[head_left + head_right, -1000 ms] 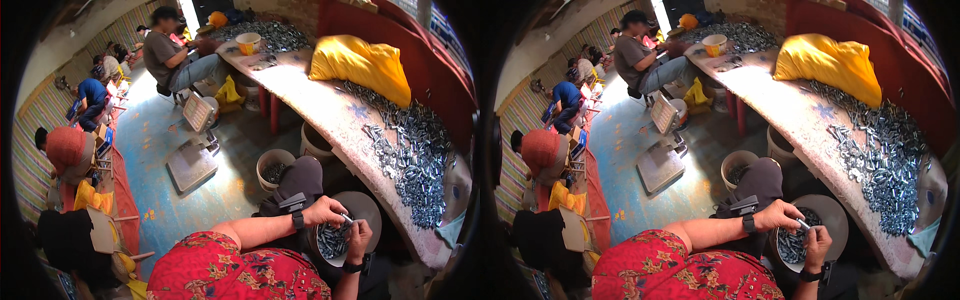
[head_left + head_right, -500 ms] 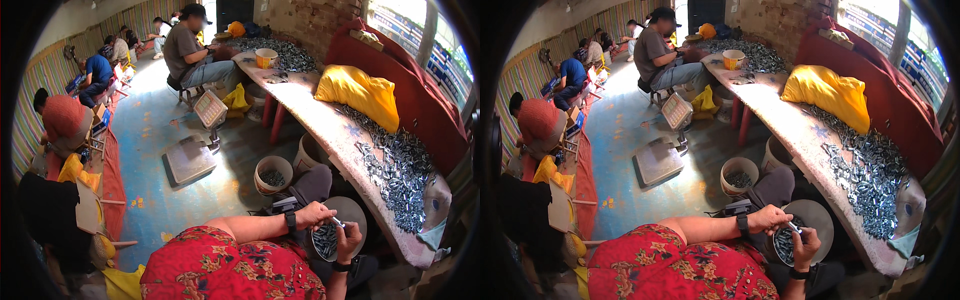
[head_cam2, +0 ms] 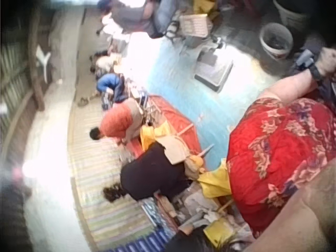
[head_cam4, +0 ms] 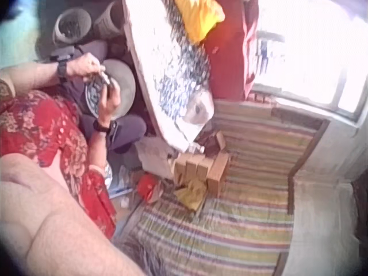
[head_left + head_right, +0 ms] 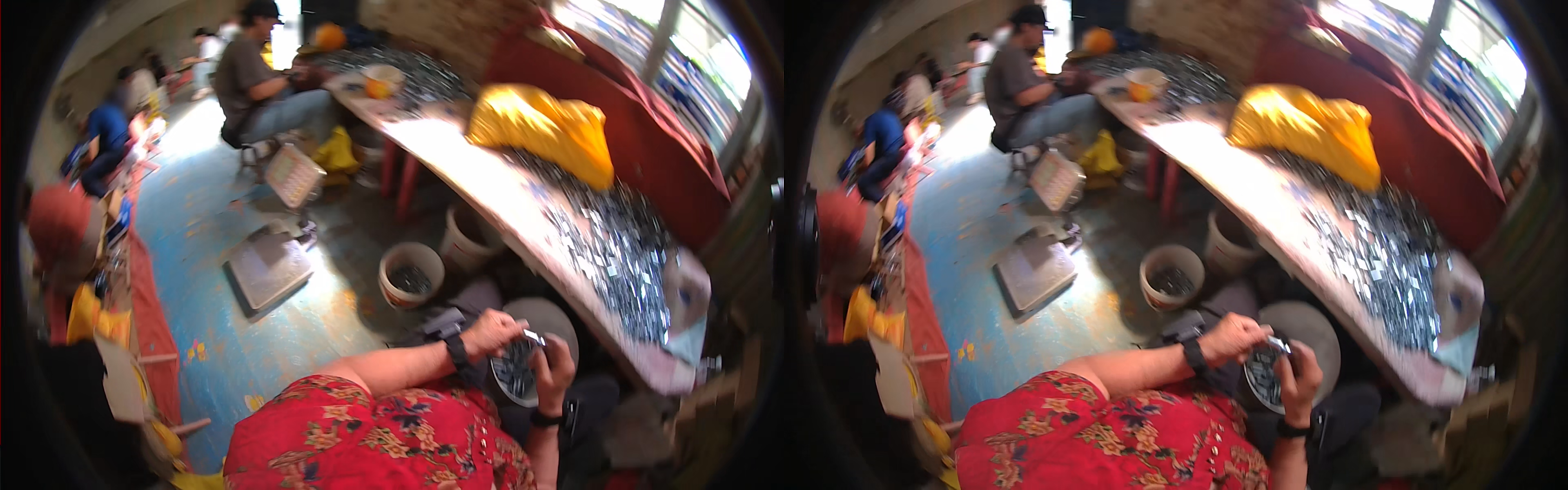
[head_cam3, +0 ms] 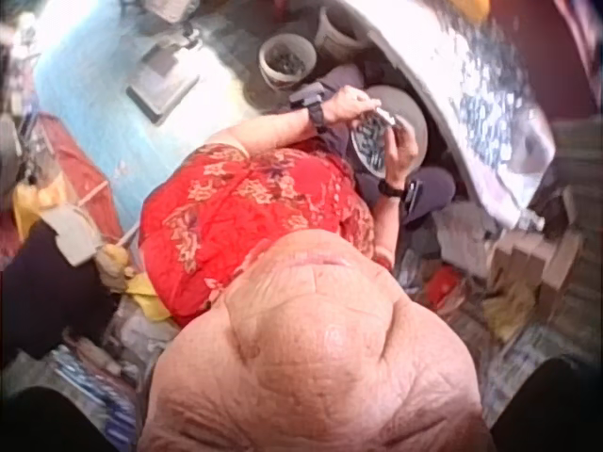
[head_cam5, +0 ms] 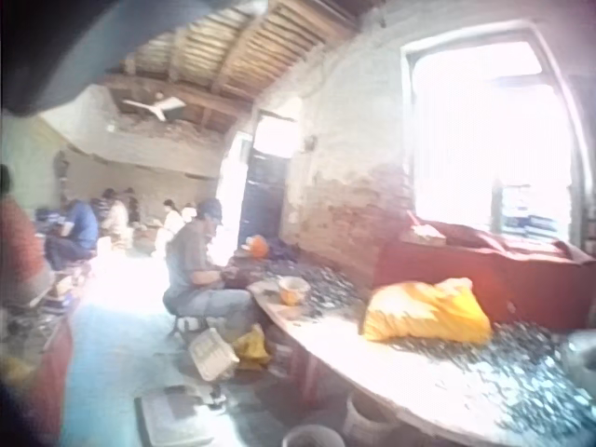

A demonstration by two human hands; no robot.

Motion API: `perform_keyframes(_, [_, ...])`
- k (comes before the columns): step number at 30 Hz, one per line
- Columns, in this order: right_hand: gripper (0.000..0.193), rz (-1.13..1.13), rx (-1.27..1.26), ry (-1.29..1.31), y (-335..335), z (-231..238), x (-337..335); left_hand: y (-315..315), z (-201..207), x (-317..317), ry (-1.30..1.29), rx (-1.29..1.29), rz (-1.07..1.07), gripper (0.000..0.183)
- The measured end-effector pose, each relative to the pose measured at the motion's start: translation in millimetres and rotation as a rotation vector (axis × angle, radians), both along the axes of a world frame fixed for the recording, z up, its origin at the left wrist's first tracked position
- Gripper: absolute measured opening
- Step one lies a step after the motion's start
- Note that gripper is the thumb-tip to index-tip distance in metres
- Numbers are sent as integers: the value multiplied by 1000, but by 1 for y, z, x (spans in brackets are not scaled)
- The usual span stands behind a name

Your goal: The user is manually assembling metal bolts, washers, and nuts by hand.

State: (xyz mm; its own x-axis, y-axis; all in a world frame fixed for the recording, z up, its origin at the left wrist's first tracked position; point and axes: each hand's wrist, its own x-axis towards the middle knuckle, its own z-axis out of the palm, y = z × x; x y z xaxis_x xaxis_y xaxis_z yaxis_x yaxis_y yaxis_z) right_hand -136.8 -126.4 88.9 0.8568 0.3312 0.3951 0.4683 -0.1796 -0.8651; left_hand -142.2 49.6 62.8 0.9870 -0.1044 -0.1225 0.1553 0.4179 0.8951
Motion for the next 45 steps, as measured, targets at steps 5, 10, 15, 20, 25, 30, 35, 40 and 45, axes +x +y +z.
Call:
perform_keyframes(5, [17,13,-234,-370,12,3,18,13,4,-3,92,-88,-45,30])
perform_keyframes(10, [11,-153,-186,-235,15,-14,25,1,3,4,-179,358,122,26])
perform_keyframes(15, [13,-121,83,269,0,-40,27,-11,-14,13,-147,359,72,28])
perform_keyframes(20, [14,-30,103,160,-16,-48,31,-16,-27,27,272,-2,-118,33])
perform_keyframes(25, [11,-193,-13,124,-29,-57,40,-37,-30,34,118,162,-69,33])
perform_keyframes(30, [13,-212,576,584,-18,-71,47,-46,-39,61,-366,718,102,20])
perform_keyframes(35, [24,-317,449,792,-53,-112,72,-43,-33,102,-678,931,-108,20])
perform_keyframes(40, [29,-590,86,481,-94,-123,91,-5,-3,218,-939,1250,223,21])
perform_keyframes(45, [8,-434,19,480,-78,-130,90,42,-1,355,-829,1602,226,25])
